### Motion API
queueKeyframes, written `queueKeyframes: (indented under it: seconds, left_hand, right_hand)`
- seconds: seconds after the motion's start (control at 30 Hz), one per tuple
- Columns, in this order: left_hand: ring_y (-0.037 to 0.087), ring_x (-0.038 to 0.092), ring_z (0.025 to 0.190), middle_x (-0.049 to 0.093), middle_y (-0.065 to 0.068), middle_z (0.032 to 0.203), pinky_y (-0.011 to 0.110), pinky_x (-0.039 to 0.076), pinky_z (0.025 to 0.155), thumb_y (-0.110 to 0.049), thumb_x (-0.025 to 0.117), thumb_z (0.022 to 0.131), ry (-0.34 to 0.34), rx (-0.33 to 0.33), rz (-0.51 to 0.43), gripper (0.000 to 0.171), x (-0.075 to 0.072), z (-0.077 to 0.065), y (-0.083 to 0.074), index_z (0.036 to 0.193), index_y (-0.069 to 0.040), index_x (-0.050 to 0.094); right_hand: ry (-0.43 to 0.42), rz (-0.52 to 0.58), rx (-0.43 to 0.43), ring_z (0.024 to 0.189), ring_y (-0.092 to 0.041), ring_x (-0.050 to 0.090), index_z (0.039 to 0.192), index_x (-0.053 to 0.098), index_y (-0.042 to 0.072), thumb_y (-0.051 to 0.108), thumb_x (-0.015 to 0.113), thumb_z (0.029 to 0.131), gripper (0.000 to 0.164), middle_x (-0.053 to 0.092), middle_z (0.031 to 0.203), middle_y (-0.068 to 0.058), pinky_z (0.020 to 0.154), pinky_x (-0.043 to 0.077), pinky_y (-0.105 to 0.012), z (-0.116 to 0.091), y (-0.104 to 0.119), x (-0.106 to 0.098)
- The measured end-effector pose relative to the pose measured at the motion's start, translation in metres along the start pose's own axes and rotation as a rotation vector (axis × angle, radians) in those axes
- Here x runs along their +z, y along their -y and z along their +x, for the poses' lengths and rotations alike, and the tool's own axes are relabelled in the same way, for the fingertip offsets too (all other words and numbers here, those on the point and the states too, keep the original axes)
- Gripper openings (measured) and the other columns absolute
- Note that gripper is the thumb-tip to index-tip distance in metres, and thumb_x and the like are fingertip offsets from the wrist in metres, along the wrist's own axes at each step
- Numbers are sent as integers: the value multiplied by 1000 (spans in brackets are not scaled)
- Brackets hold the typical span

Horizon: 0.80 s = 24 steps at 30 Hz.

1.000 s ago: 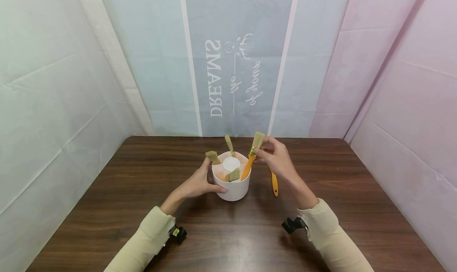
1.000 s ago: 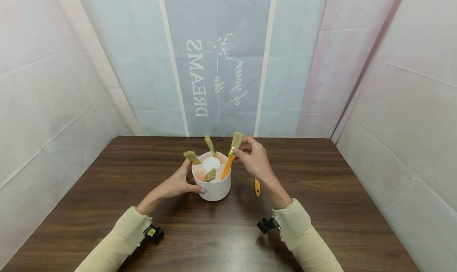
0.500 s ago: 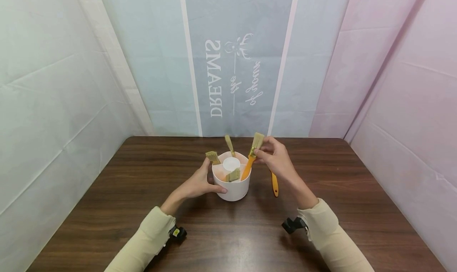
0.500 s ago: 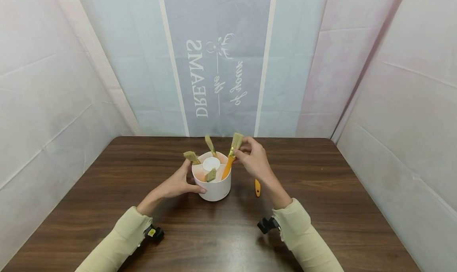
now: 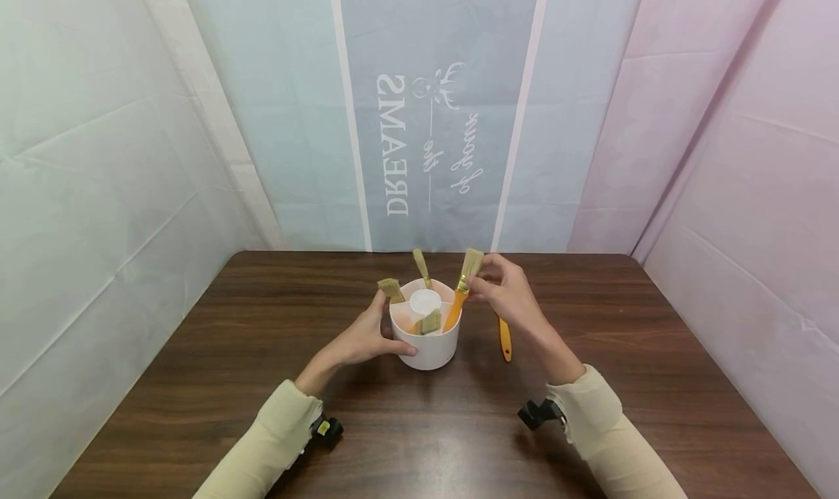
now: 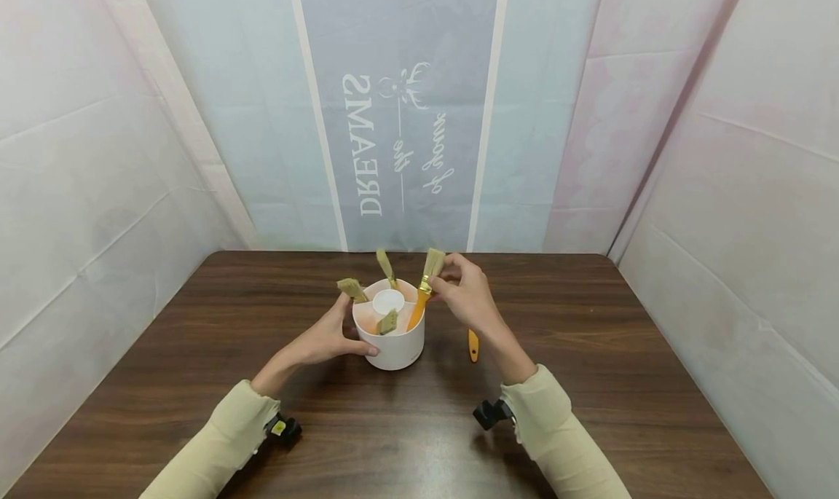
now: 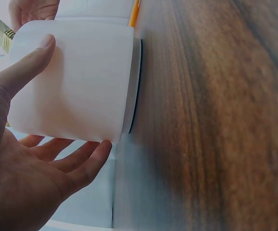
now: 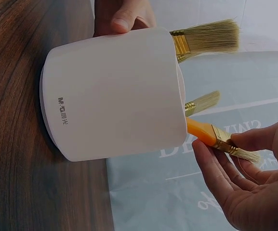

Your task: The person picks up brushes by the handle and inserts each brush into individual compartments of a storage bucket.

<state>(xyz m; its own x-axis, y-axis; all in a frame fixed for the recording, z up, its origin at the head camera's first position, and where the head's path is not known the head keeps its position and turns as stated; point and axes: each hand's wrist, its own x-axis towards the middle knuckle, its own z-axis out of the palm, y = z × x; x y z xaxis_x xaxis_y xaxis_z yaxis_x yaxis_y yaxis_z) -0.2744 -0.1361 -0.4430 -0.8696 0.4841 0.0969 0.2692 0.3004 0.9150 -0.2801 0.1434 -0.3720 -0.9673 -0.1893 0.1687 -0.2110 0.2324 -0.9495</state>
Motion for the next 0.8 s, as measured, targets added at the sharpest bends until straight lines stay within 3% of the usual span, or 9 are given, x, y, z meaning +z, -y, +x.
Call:
queueKeyframes:
  seconds: [0.23, 0.8]
  left_hand:
    - [29, 50, 140, 40, 12, 157, 40, 56, 104, -18, 95, 75, -11, -12, 10, 114, 0, -1, 1, 158, -20, 17]
    - [33, 51, 139, 40, 15, 156, 41, 57, 102, -16, 94, 76, -6, 9, 4, 112, 0, 0, 3, 157, -17, 17]
  right_hand:
    - [13, -12, 13, 94, -23, 73, 119, 56, -5, 7, 66, 98, 26, 69, 115, -27, 79, 65, -36, 0, -2, 0]
    - [60, -50, -11, 95, -29, 75, 120, 54, -7, 4, 67, 97, 28, 69, 116, -30, 79, 65, -35, 0, -4, -1]
